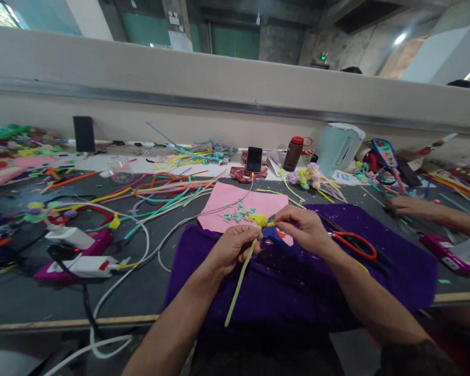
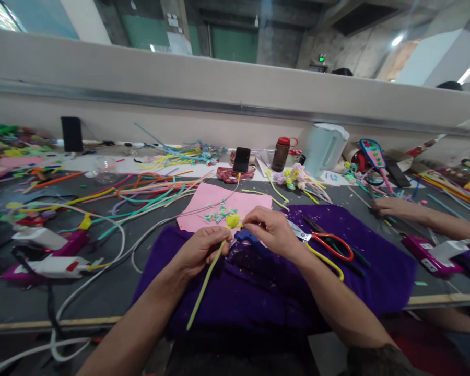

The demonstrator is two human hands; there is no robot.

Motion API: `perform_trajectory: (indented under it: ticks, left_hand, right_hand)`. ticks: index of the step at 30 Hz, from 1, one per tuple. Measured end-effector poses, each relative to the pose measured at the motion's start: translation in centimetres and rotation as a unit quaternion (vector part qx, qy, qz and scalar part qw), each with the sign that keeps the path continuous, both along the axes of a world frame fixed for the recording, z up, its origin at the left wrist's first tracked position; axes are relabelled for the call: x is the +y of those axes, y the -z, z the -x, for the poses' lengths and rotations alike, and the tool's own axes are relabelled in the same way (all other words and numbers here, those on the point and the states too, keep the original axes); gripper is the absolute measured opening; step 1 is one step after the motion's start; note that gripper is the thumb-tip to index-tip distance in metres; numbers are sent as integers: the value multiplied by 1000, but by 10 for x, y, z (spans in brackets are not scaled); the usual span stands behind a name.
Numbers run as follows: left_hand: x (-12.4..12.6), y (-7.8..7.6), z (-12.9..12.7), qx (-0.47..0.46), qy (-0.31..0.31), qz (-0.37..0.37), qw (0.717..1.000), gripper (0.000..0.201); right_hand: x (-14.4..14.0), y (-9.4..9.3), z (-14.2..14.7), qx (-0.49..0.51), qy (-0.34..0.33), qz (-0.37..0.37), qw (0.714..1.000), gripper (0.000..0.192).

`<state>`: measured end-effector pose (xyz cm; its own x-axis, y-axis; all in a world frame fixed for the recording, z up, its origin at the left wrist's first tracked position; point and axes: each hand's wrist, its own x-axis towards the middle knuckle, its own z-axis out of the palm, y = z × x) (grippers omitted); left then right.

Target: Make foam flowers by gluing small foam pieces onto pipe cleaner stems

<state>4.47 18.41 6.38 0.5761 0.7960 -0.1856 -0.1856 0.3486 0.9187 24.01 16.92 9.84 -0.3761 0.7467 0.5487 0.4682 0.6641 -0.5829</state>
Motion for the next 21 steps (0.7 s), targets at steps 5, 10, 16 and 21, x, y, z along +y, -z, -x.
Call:
perform_trajectory:
  ticks: [5,10,16,21]
  left_hand:
    - [0,-2,1,6,24,18,1000,23]
    - [1,0,1,36,36,43,998,22]
    - [3,5,0,57,40,36,997,24]
    - [4,8,0,65,38,42,996,23]
  right_hand:
    - [20,-5,-8,-5,-24,10,1000,10]
    - [21,5,-6,-8,-38,21,999,10]
    - [11,7,-11,-17,-43,-2,999,10]
    - [6,8,-10,-55,-44,-55,996,11]
